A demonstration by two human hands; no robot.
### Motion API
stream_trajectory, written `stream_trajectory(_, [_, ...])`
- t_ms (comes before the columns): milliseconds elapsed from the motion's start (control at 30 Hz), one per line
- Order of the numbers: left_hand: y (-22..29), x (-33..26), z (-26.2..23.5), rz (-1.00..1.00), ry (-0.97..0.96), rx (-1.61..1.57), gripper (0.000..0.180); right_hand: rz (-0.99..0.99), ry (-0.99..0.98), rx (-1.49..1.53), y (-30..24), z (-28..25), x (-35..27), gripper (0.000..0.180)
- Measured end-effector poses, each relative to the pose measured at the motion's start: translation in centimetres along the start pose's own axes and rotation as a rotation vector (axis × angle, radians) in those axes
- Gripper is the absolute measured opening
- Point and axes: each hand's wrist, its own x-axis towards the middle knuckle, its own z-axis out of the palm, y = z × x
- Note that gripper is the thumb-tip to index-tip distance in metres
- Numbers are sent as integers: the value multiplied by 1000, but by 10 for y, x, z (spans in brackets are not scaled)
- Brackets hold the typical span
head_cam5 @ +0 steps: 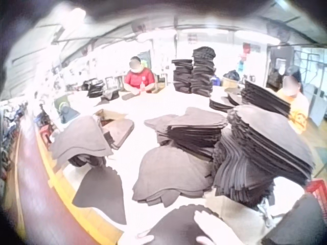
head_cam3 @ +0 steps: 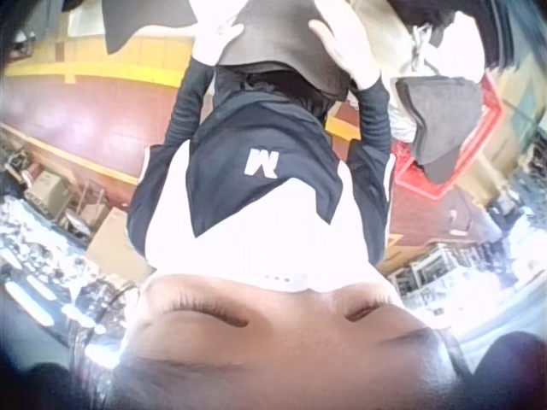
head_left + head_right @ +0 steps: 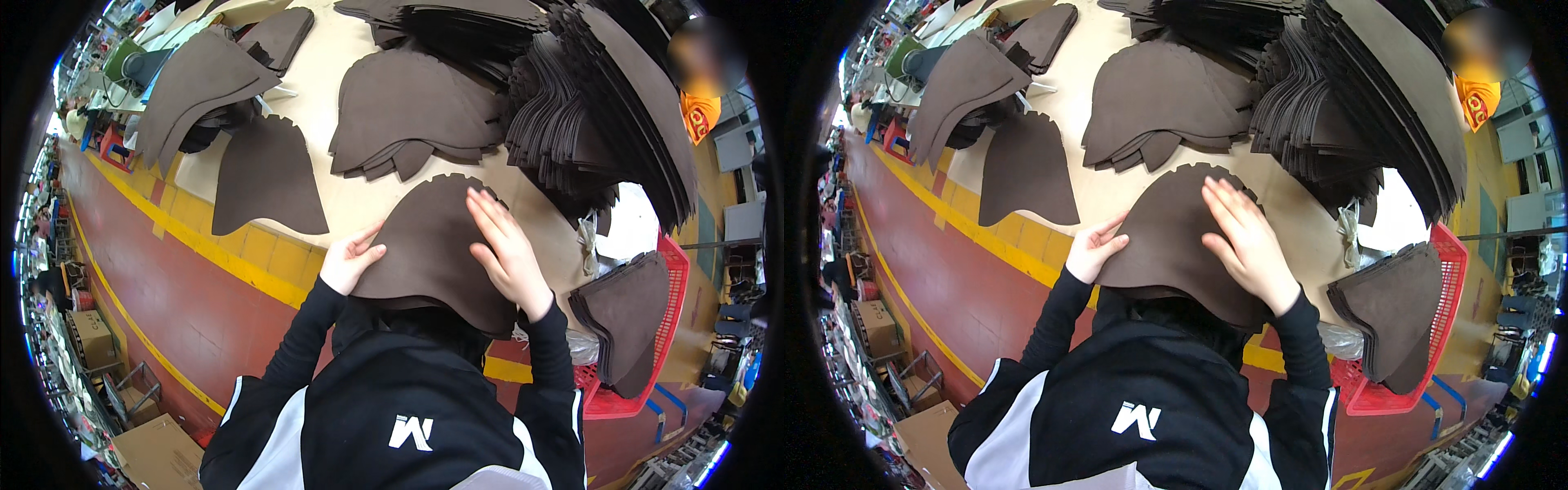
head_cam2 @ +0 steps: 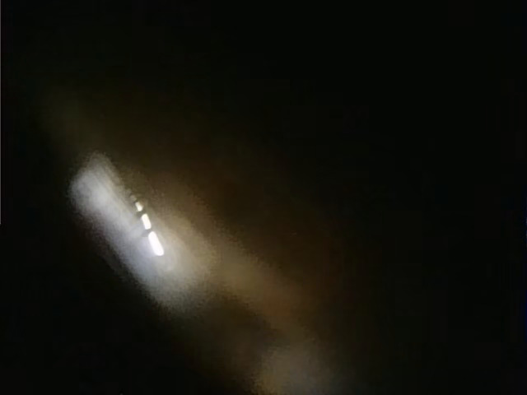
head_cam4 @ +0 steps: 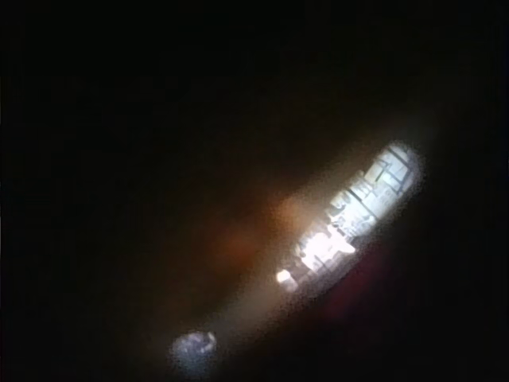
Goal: The person repeatedly picks up dark brown car floor mats from a table and stacks them into a neat pile. The person smooths each mat before placing it on the stack. Other workers are visible in the background.
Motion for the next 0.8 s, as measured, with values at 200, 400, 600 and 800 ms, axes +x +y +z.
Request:
stream_trajectory(200, [4,9,-7,-50,-32,-33,54,-72,-143,-386,18,39,9,78])
stream_trajectory(400, [-4,7,-10,-35,-57,-112,56,-198,-346,-261,-33,48,-37,81])
stream_trajectory(600, [20,0,-20,241,-36,383,47,-158,-552,389,-43,36,-55,79])
stream_trajectory(800, [99,-22,-147,501,306,728,44,-115,-105,130,-30,-16,-25,69])
